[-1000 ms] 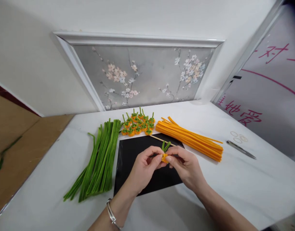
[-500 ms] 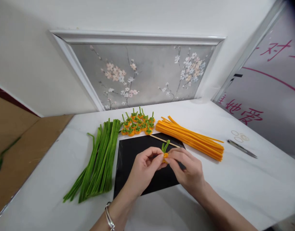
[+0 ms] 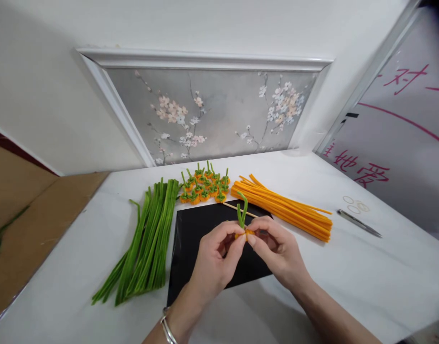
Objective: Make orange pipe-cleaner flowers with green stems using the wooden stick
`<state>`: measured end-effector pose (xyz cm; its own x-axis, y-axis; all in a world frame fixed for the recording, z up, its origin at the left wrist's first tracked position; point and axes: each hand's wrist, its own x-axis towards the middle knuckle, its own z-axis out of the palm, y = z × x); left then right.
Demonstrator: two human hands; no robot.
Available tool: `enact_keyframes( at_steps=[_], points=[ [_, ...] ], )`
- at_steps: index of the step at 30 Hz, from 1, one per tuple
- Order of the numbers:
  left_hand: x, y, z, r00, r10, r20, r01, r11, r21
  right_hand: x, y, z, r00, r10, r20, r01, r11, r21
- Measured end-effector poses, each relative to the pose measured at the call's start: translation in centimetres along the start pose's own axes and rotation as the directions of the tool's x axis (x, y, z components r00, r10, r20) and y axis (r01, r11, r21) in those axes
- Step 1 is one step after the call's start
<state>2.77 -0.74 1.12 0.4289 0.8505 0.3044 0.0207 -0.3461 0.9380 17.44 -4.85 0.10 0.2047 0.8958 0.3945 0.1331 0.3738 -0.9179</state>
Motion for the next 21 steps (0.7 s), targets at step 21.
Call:
enact_keyframes(
  at_steps=[21],
  points=[
    [-0.16, -0.58, -0.30, 0.983, 0.181, 0.026, -0.183, 0.972, 0.148, 0.41, 0.18, -0.70, 0.974, 0.197, 0.111, -0.221, 0.928, 0.299]
  ],
)
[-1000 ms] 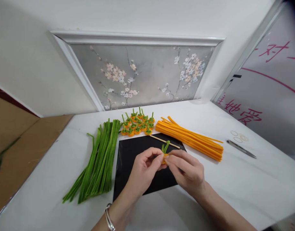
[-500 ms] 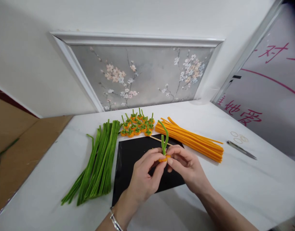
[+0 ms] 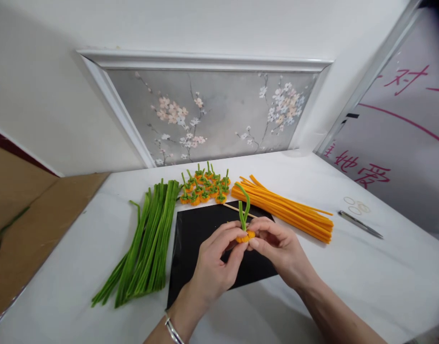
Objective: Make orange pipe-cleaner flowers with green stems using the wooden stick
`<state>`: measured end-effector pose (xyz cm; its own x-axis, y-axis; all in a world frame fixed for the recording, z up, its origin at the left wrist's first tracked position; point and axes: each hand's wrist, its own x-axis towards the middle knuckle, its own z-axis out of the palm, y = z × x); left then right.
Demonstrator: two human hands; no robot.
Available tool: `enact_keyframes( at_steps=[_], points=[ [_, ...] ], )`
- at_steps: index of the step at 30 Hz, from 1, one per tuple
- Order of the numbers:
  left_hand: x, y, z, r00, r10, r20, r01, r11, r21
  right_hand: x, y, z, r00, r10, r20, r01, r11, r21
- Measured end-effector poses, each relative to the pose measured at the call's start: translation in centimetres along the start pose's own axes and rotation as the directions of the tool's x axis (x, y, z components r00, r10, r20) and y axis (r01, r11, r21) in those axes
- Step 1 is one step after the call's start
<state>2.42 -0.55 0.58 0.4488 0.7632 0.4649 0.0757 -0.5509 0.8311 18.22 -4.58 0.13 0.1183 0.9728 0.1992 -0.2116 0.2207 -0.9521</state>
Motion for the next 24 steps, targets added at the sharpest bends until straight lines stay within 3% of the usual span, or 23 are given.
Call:
enact_keyframes(
  at_steps=[10, 14, 18, 24],
  points=[
    [-0.06, -0.02, 0.06, 0.999, 0.035, 0.021, -0.036, 0.999, 0.039, 0.14, 0.66, -0.32, 0.998, 0.043, 0.055, -0.050, 0.992, 0.119],
    [-0.13, 0.04, -0.02, 0.997, 0.073, 0.021, -0.075, 0.993, 0.092, 0.02, 0.67, -0.30, 0.999, 0.032, 0.039, -0.035, 0.995, 0.091],
    [-0.11, 0.05, -0.06, 0.989, 0.148, 0.014, -0.148, 0.974, 0.174, -0.16, 0.55, -0.19, 1.000, -0.004, 0.030, 0.003, 0.999, 0.042],
    [-0.07, -0.48, -0.05, 0.943, 0.328, 0.051, -0.330, 0.913, 0.240, -0.13, 0.35, -0.01, 0.999, -0.023, 0.046, 0.020, 0.998, 0.060]
  ],
)
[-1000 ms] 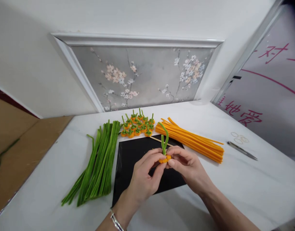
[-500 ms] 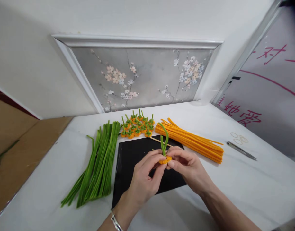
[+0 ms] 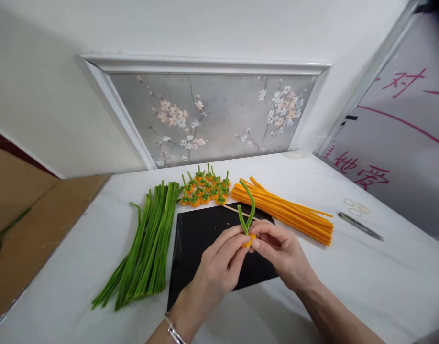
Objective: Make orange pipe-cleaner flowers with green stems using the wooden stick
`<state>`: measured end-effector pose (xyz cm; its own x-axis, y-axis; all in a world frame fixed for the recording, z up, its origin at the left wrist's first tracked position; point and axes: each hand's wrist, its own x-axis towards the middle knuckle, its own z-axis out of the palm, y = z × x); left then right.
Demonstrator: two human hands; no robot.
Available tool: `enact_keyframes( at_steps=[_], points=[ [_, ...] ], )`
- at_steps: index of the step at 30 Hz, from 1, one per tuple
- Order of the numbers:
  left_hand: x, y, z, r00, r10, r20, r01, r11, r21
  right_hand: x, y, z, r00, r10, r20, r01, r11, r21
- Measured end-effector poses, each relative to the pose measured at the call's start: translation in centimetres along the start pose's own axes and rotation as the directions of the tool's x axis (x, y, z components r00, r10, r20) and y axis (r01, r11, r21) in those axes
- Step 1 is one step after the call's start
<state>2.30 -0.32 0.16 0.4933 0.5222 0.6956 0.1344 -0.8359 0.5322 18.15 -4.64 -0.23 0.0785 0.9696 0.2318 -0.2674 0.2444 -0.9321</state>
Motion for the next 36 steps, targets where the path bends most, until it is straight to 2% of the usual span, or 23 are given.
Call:
enact_keyframes(
  at_steps=[3, 5, 6, 8, 10, 11, 13, 18, 24, 26, 29, 32, 34, 36],
  points=[
    [-0.1, -0.1, 0.0, 0.999, -0.036, 0.014, 0.037, 0.999, -0.022, 0.0, -0.3, -0.1, 1.000, 0.021, 0.000, -0.021, 1.000, -0.004],
    [0.0, -0.1, 0.1, 0.984, -0.178, 0.011, 0.178, 0.977, -0.116, 0.0, -0.6, -0.4, 1.000, 0.028, 0.010, -0.028, 0.999, -0.023],
    [0.1, 0.0, 0.2, 0.959, -0.282, 0.013, 0.279, 0.942, -0.185, 0.0, -0.7, -0.5, 1.000, 0.022, 0.013, -0.022, 0.999, -0.037],
    [0.3, 0.2, 0.2, 0.878, -0.477, 0.034, 0.459, 0.822, -0.337, 0.0, -0.8, -0.8, 1.000, -0.019, 0.003, 0.019, 0.997, -0.081],
    [0.5, 0.4, 0.3, 0.808, -0.585, 0.073, 0.548, 0.699, -0.459, 0.1, -0.8, -0.9, 0.997, -0.076, -0.012, 0.074, 0.987, -0.144],
    [0.6, 0.5, 0.3, 0.790, -0.606, 0.095, 0.565, 0.659, -0.497, 0.1, -0.7, -0.8, 0.995, -0.097, -0.015, 0.093, 0.980, -0.175],
    [0.8, 0.7, 0.2, 0.782, -0.610, 0.128, 0.573, 0.624, -0.532, 0.0, -0.4, -0.6, 0.995, -0.102, -0.012, 0.097, 0.971, -0.218],
    [0.9, 1.0, 0.2, 0.809, -0.569, 0.145, 0.550, 0.647, -0.528, -0.1, 0.1, -0.1, 0.999, -0.026, -0.019, 0.021, 0.976, -0.217],
    [1.0, 1.0, 0.2, 0.773, -0.610, 0.176, 0.603, 0.618, -0.505, -0.1, -0.1, 0.0, 0.998, -0.055, 0.010, 0.056, 0.976, -0.209],
    [1.1, 1.0, 0.2, 0.749, -0.633, 0.198, 0.632, 0.591, -0.502, 0.0, -0.2, -0.1, 0.998, -0.051, 0.023, 0.055, 0.976, -0.212],
    [1.2, 1.0, 0.1, 0.686, -0.679, 0.260, 0.687, 0.487, -0.539, 0.0, -0.2, -0.2, 0.998, -0.042, 0.049, 0.051, 0.978, -0.202],
    [1.4, 1.0, 0.1, 0.633, -0.708, 0.313, 0.721, 0.393, -0.570, 0.0, -0.2, -0.2, 0.997, -0.053, 0.057, 0.067, 0.958, -0.279],
    [1.5, 1.1, 0.1, 0.611, -0.720, 0.329, 0.737, 0.367, -0.567, -0.1, 0.0, -0.2, 0.997, -0.066, 0.049, 0.080, 0.929, -0.361],
    [1.5, 1.0, 0.3, 0.603, -0.728, 0.325, 0.750, 0.380, -0.541, -0.1, 0.2, -0.1, 0.997, -0.065, 0.033, 0.072, 0.907, -0.414]
  ],
)
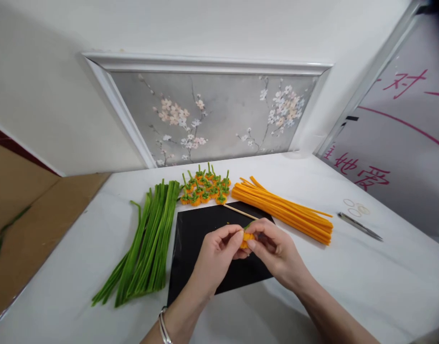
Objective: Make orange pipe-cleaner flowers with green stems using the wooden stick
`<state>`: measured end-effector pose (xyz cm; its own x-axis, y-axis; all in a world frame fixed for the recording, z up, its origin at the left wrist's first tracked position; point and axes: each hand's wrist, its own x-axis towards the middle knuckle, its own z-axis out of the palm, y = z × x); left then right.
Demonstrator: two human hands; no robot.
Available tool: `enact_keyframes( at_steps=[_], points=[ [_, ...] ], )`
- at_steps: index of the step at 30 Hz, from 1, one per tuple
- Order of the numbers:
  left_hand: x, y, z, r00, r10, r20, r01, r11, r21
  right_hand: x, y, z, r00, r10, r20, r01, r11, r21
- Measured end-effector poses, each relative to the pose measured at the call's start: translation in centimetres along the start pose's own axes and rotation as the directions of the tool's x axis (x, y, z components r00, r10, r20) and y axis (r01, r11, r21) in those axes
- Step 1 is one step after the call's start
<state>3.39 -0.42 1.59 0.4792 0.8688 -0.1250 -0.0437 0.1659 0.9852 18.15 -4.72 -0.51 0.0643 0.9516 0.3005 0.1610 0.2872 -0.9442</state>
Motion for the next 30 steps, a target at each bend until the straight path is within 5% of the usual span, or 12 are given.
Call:
enact_keyframes(
  at_steps=[10, 16, 20, 30],
  points=[
    [-0.2, -0.9, -0.4, 0.957, 0.275, 0.089, -0.286, 0.861, 0.421, 0.3, 0.0, 0.4, 0.990, 0.121, -0.077, -0.101, 0.970, 0.221],
    [0.0, -0.2, -0.5, 0.994, 0.034, 0.103, -0.041, 0.997, 0.060, 0.5, -0.1, -0.2, 0.984, 0.135, -0.113, -0.117, 0.981, 0.151],
    [0.1, 0.1, -0.4, 0.993, -0.111, 0.050, 0.117, 0.983, -0.141, 0.6, 0.1, -0.7, 0.975, 0.197, -0.106, -0.178, 0.970, 0.165],
    [0.2, 0.3, -0.2, 0.982, -0.177, 0.060, 0.182, 0.977, -0.114, 0.6, 0.1, -1.0, 0.984, 0.169, -0.062, -0.161, 0.980, 0.114]
  ],
)
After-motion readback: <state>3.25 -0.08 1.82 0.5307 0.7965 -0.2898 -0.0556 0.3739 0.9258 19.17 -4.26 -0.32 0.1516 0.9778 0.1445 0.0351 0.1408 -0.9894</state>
